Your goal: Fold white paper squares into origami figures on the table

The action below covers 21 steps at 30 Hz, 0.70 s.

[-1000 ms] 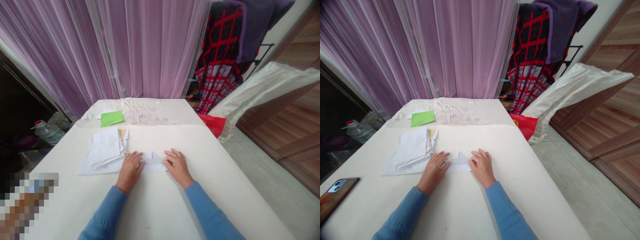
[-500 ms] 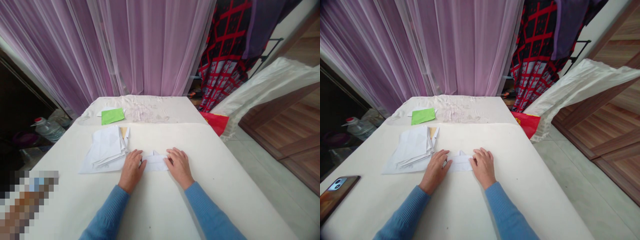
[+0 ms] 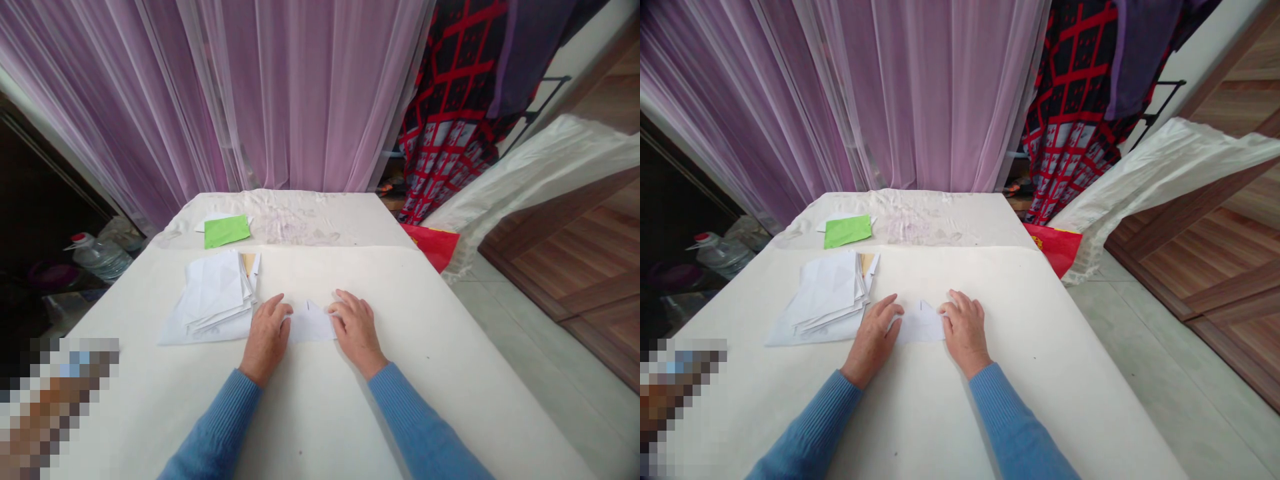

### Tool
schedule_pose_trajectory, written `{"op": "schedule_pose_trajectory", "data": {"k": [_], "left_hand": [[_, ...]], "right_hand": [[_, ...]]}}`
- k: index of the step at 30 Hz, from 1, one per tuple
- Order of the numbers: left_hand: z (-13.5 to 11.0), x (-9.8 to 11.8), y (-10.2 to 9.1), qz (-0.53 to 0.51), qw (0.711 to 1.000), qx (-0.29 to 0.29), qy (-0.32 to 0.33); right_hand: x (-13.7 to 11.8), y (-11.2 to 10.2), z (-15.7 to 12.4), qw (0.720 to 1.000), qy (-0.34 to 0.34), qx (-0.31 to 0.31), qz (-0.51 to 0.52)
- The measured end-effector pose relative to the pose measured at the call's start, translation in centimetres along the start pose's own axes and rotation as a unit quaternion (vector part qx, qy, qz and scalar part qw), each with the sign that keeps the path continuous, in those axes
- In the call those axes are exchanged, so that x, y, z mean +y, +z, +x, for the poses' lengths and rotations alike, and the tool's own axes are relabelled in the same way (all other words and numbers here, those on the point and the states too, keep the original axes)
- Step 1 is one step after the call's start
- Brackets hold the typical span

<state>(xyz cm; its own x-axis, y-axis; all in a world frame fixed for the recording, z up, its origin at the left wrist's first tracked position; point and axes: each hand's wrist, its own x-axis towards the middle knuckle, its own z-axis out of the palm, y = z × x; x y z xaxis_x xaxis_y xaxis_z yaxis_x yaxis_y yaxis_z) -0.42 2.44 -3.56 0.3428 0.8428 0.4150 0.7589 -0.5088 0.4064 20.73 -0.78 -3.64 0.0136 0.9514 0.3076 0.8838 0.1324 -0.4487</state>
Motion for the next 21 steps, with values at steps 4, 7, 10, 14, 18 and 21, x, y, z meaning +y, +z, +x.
{"op": "schedule_pose_trajectory", "data": {"k": [4,7,10,14,18,21], "left_hand": [[0.1,0.1,0.0,0.02,0.999,-0.02,0.018],[0.0,0.2,0.0,0.025,0.999,-0.022,0.015],[0.0,0.4,0.1,0.027,0.999,-0.017,0.009],[0.0,0.5,0.2,0.026,1.0,-0.005,0.009],[0.0,0.5,0.2,0.028,1.0,-0.004,0.006],[0.0,0.5,0.3,0.029,1.0,-0.008,0.004]], "right_hand": [[-0.2,-0.3,0.2,0.999,-0.007,-0.044,-0.002],[-0.8,-0.5,0.5,0.998,0.018,-0.06,-0.005],[-1.9,-0.4,0.7,0.998,0.034,-0.054,-0.022],[-3.1,0.4,0.9,0.997,0.058,-0.013,-0.041],[-3.4,0.8,0.8,0.997,0.064,-0.001,-0.041],[-3.1,0.8,0.8,0.997,0.068,-0.007,-0.037]]}}
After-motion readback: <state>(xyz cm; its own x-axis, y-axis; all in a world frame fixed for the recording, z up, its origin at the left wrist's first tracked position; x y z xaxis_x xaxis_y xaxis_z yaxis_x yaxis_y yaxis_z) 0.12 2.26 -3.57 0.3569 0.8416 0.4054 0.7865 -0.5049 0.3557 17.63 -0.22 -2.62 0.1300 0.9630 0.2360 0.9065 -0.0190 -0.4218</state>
